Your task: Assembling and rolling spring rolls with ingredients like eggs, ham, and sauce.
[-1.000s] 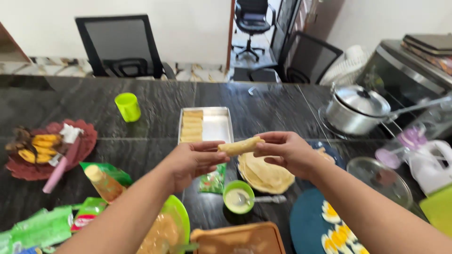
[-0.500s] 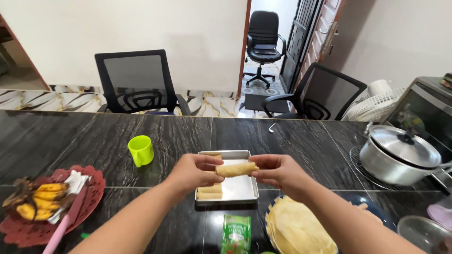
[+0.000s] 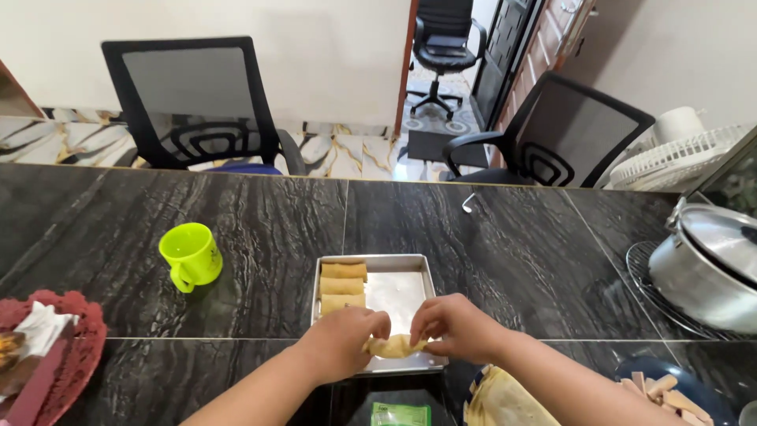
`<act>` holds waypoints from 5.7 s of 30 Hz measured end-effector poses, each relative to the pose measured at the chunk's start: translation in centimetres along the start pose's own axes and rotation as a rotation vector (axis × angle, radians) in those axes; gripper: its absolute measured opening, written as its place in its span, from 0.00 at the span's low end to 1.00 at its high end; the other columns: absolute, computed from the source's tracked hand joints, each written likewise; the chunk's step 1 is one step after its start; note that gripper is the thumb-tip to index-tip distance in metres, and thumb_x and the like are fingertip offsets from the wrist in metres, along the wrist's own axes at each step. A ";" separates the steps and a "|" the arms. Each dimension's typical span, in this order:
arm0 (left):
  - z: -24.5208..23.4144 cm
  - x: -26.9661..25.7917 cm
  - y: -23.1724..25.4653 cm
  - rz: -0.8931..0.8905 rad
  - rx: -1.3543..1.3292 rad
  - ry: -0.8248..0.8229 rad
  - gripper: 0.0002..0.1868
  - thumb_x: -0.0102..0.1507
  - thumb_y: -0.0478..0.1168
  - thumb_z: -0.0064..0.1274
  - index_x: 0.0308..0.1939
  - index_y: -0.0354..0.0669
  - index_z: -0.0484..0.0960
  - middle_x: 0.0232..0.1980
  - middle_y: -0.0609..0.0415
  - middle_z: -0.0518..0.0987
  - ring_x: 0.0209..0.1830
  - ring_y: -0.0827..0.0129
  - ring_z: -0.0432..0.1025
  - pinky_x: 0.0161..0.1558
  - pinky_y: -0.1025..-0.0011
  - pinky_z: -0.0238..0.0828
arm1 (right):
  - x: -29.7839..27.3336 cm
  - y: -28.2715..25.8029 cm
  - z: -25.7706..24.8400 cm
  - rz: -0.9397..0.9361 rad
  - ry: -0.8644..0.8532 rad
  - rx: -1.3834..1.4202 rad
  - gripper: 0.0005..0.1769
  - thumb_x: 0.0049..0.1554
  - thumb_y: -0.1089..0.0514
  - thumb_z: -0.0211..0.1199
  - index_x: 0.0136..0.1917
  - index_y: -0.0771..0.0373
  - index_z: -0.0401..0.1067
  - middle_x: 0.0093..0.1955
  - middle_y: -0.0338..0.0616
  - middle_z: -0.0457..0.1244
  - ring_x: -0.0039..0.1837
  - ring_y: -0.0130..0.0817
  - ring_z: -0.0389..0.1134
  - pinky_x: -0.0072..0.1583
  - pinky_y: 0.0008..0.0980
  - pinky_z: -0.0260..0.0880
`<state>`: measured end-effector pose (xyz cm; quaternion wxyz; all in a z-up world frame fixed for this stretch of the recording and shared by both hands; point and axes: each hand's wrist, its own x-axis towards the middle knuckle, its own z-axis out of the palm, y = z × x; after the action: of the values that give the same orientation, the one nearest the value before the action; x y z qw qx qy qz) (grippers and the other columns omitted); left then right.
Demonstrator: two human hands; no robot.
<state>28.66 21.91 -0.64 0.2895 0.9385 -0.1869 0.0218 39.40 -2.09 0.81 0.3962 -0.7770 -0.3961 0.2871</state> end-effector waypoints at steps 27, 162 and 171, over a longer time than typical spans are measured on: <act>0.8 3.3 1.4 0.003 0.402 -0.367 0.06 0.57 0.38 0.57 0.27 0.44 0.87 0.37 0.44 0.83 0.45 0.50 0.77 0.50 0.56 0.72 | 1.8 -1.1 -0.3 -0.356 -0.375 -0.766 0.20 0.42 0.69 0.62 0.42 0.49 0.85 0.48 0.39 0.72 0.55 0.42 0.72 0.58 0.39 0.70; 16.9 -17.4 40.2 -0.048 -0.029 0.034 0.11 0.56 0.37 0.58 0.42 0.46 0.86 0.44 0.54 0.84 0.49 0.56 0.75 0.50 0.60 0.73 | -54.0 7.5 4.7 0.552 0.722 -0.490 0.14 0.51 0.52 0.70 0.51 0.50 0.83 0.47 0.45 0.74 0.50 0.42 0.76 0.55 0.38 0.74; 29.9 -4.7 39.5 -0.522 -0.209 0.151 0.17 0.54 0.42 0.64 0.47 0.43 0.89 0.47 0.47 0.86 0.51 0.58 0.81 0.57 0.65 0.76 | -51.8 7.8 -0.1 0.526 0.687 -0.421 0.11 0.51 0.52 0.69 0.49 0.50 0.84 0.45 0.47 0.74 0.49 0.40 0.76 0.54 0.37 0.75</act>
<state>7.90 -23.14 -5.09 0.3937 0.9156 0.0820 -0.0032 15.50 -48.69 1.11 0.2521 -0.9641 -0.0816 0.0177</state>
